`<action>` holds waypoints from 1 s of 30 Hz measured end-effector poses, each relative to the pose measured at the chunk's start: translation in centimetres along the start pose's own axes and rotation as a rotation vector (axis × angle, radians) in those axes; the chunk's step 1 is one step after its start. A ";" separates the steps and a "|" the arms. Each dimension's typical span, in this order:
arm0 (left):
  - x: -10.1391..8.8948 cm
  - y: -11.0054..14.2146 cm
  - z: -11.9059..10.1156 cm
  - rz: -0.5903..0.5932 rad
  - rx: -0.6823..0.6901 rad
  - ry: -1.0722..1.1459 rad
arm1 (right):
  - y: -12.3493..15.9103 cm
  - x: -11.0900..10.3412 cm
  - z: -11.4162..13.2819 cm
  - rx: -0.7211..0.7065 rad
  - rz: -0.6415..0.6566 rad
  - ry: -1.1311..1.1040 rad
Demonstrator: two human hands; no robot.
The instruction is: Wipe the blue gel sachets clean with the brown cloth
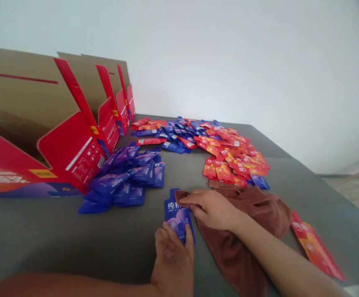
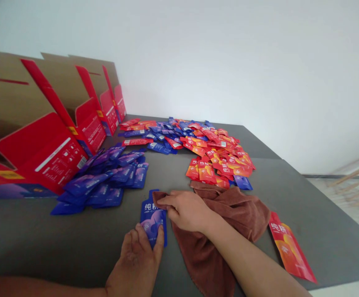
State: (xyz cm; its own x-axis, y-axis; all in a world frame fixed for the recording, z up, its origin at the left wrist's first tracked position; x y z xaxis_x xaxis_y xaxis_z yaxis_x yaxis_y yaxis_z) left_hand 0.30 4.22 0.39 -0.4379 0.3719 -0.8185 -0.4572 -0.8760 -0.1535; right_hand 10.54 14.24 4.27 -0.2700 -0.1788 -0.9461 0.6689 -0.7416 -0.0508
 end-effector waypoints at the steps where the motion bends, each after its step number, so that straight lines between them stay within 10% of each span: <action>1: 0.0 0.0 0.0 -0.004 -0.003 0.000 | 0.1 -0.1 0.1 -0.013 0.006 0.001; 8: 0.0 -0.1 0.0 0.104 -0.004 0.085 | 0.7 -0.4 2.8 -0.287 0.138 -0.099; 16: -0.3 -0.2 0.2 0.043 -0.022 0.062 | 0.1 -0.1 -0.4 0.002 -0.015 -0.014; 24: -0.1 -0.2 -0.1 0.068 0.004 0.008 | 0.6 -0.3 2.8 -0.264 0.114 -0.079; 30: -0.1 -0.2 0.0 0.029 -0.001 -0.035 | 0.0 0.1 1.1 -0.083 0.026 -0.068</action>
State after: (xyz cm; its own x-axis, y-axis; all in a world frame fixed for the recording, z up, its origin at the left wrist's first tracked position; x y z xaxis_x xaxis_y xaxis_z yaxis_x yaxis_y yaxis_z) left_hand 0.38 4.35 0.48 -0.4779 0.3564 -0.8029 -0.4426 -0.8872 -0.1304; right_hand 9.78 13.53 4.50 -0.2960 -0.2428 -0.9238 0.7308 -0.6804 -0.0554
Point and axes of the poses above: each hand's wrist, its own y-axis away from the middle knuckle, its own x-axis out of the palm, z = x × y, the point moved 4 cm from there along -y, towards the middle knuckle, and after that the axes turned 1 degree about y, right-handed, at the moved point
